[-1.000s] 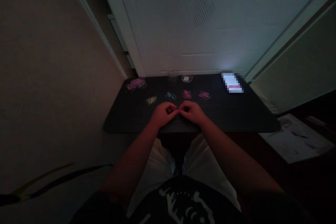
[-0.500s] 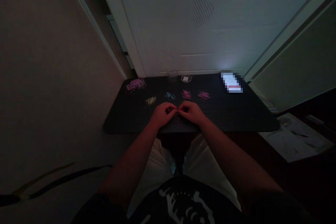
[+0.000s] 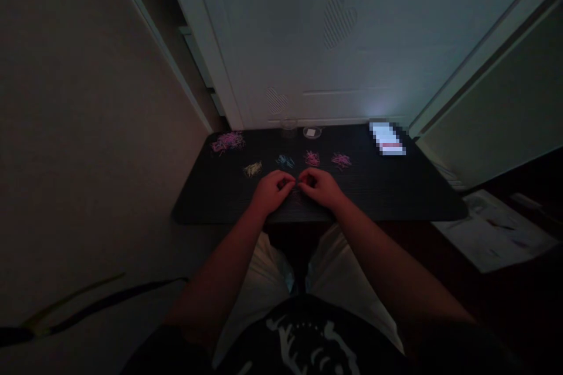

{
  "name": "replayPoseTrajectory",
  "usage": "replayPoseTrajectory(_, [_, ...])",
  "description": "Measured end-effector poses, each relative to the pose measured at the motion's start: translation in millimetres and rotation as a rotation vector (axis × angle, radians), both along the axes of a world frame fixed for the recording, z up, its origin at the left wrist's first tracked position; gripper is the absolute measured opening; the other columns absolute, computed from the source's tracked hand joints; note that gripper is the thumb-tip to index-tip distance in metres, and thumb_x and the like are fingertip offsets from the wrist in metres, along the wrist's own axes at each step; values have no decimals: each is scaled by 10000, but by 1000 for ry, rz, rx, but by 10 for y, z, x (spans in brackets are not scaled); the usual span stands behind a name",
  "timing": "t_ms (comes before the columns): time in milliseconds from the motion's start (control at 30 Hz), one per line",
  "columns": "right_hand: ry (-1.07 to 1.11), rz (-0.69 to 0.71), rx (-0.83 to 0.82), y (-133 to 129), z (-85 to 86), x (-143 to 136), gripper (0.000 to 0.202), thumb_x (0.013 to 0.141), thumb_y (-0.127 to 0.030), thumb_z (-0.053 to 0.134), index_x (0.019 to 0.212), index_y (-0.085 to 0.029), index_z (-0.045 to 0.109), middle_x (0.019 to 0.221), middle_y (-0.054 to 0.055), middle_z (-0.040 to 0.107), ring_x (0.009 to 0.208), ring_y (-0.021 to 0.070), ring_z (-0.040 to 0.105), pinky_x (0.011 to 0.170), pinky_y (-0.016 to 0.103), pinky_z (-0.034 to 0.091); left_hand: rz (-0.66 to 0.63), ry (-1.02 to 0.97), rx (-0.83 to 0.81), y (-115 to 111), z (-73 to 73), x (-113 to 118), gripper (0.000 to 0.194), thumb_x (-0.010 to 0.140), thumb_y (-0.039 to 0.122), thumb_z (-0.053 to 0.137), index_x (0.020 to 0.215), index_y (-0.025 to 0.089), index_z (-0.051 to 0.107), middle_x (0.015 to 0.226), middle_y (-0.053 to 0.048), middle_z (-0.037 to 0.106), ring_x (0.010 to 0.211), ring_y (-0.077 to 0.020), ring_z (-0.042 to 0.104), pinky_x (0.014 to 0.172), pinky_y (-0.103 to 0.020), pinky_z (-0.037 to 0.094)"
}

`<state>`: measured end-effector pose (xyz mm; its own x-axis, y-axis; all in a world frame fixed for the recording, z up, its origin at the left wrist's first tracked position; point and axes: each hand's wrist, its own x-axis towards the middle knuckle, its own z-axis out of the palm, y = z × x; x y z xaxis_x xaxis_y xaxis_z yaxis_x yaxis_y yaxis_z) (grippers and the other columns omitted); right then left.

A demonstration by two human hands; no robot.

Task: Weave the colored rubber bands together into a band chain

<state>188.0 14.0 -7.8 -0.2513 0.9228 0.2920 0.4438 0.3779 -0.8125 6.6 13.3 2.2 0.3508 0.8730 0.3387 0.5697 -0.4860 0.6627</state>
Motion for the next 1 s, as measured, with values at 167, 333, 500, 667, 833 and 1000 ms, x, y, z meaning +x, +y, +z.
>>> replayPoseTrajectory(167, [-19, -9, 5, -2, 6, -4, 185, 726, -213, 590, 894, -162, 647, 668, -6, 583, 584, 103, 502, 558, 225, 399, -23, 14, -4, 7, 2, -5, 160, 825, 275, 540, 887, 183, 655, 811, -21, 611, 717, -125, 550, 661, -251, 435])
replayPoseTrajectory(333, [-61, -3, 64, 6, -2, 6, 118, 748, -209, 577, 823, -167, 657, 706, 14, 608, 630, 117, 519, 591, 240, 410, -8, 28, -10, 6, 5, -6, 180, 823, 295, 540, 896, 189, 666, 795, -22, 618, 698, -126, 550, 650, -255, 436])
replayPoseTrajectory(500, [-61, -5, 85, 17, -17, 8, 90, 758, -210, 568, 768, -174, 650, 737, 24, 626, 679, 132, 541, 619, 251, 413, -6, 44, -19, 3, 5, 0, 181, 806, 303, 560, 894, 192, 673, 768, -17, 628, 684, -129, 554, 635, -255, 438])
replayPoseTrajectory(667, [-63, -9, 83, 17, -13, 1, 89, 758, -202, 559, 747, -171, 641, 717, 20, 619, 661, 128, 538, 609, 247, 408, 27, 11, -30, -8, 1, 13, 191, 791, 309, 581, 916, 193, 665, 782, -6, 655, 649, -117, 555, 635, -248, 449])
replayPoseTrajectory(833, [-67, -21, 90, 18, -15, 1, 86, 756, -211, 559, 744, -174, 635, 712, 16, 614, 644, 124, 529, 599, 245, 404, 41, 12, -43, -9, -6, 16, 200, 793, 334, 574, 894, 190, 669, 754, -8, 657, 646, -122, 559, 623, -249, 451])
replayPoseTrajectory(1000, [-43, -35, 71, 11, -15, -3, 74, 743, -219, 575, 762, -174, 630, 687, 7, 600, 613, 118, 513, 578, 240, 399, 32, 43, -58, -6, 7, 11, 208, 807, 339, 553, 878, 191, 681, 762, -12, 674, 662, -130, 572, 614, -248, 443])
